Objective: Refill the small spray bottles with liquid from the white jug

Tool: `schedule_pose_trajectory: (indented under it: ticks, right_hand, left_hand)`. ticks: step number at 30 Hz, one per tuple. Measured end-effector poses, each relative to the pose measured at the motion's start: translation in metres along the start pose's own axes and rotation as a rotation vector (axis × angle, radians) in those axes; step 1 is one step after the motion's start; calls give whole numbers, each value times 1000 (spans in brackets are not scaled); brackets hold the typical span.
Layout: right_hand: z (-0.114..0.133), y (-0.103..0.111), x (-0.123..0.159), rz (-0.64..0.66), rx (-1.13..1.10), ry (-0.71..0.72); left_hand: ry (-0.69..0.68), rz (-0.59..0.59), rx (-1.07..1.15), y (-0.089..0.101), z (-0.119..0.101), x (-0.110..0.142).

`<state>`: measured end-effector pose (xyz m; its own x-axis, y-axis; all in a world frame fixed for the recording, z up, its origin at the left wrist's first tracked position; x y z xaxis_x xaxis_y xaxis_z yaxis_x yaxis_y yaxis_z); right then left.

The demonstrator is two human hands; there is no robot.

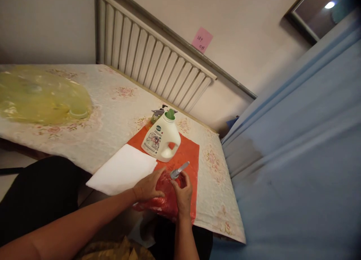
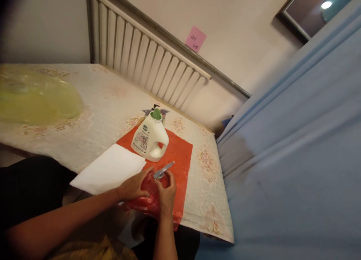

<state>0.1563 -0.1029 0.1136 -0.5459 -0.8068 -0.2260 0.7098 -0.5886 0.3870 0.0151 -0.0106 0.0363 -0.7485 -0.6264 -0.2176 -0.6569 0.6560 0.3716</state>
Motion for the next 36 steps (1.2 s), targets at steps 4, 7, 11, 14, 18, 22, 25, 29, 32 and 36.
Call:
schedule_pose_trajectory:
  ticks: [4, 7, 11, 14, 18, 22, 25, 29, 32, 36]
  right_hand:
    - [-12, 6, 4, -15, 22, 10]
    - [-15, 5, 9, 14, 39, -28]
    - [-18, -1, 13, 15, 96, -29]
    - [-22, -7, 13, -32, 162, -2]
    - [-28, -18, 11, -39, 232, -14]
    - [-29, -26, 9, -8, 272, -43]
    - [-26, -28, 9, -34, 300, -67]
    - [-20, -27, 9, -17, 333, -25]
    - [-20, -26, 7, -17, 363, -26]
    - [-25, -22, 2, -97, 382, -44]
  left_hand:
    - [31, 15, 10, 0, -1, 0]
    - [28, 8, 8, 3, -1, 4]
    - [-31, -48, -79, 16, 4, 12]
    - [-120, -145, -218, 35, 10, 13]
    - [-114, -260, -426, 63, 16, 7]
    - [-67, -235, -537, 79, 19, -1]
    - [-58, -222, -550, 80, 26, -1]
    - [-68, -243, -576, 78, 36, 3]
    - [-67, -232, -598, 77, 39, 4]
    - [-77, -239, -590, 78, 37, 4]
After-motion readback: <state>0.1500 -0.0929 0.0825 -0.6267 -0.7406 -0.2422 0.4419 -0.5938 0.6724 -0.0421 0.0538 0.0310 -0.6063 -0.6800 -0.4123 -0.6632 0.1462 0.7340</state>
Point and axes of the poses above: each hand's wrist, its own x-axis away from the middle knuckle, its own y-axis out of the back of the hand, z = x × y, the point moved 2 cm from there along -x, towards the middle knuckle, and after that the axes turned 11 degrees about x, right-handed, at the moved point
